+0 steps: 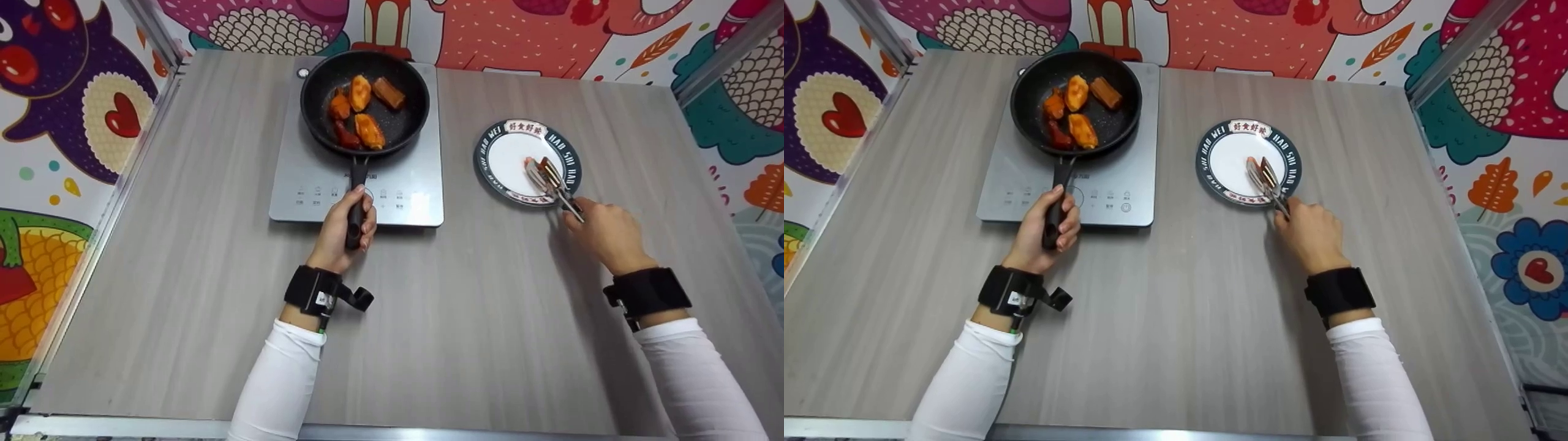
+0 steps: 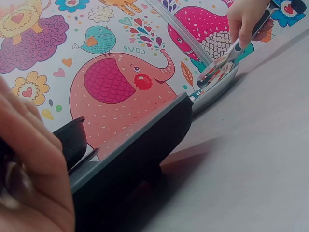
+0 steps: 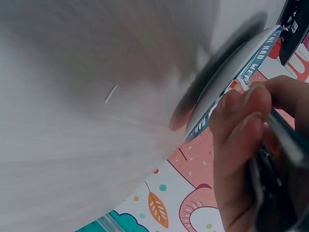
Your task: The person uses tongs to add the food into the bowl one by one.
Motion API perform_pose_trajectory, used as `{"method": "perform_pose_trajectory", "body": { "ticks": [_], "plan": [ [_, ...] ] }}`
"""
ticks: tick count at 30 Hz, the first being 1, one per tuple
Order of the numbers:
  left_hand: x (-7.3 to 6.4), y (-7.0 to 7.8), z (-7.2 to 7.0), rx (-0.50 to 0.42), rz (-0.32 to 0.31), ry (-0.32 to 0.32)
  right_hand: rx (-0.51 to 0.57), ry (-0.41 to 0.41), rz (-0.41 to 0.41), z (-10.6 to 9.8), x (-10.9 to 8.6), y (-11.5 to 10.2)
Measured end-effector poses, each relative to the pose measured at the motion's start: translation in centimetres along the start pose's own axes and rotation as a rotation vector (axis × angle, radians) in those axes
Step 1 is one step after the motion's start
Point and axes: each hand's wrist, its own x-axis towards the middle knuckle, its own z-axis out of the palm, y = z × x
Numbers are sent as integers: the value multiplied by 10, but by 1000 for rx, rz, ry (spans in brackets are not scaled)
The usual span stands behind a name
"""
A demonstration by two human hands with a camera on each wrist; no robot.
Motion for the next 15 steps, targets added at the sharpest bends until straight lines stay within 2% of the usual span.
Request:
{"method": "perform_pose_trajectory", "body": {
  "ticks": [4,8,15],
  "plan": [
    [0,0,0,14,5,-11,21,-66,60,-1,5,-2],
    [0,1,0,21,5,-18,32,-92,98,0,9,-2],
    [-1,1,-1,19,-1,-19,43,-70,96,3,12,0]
  ]
}}
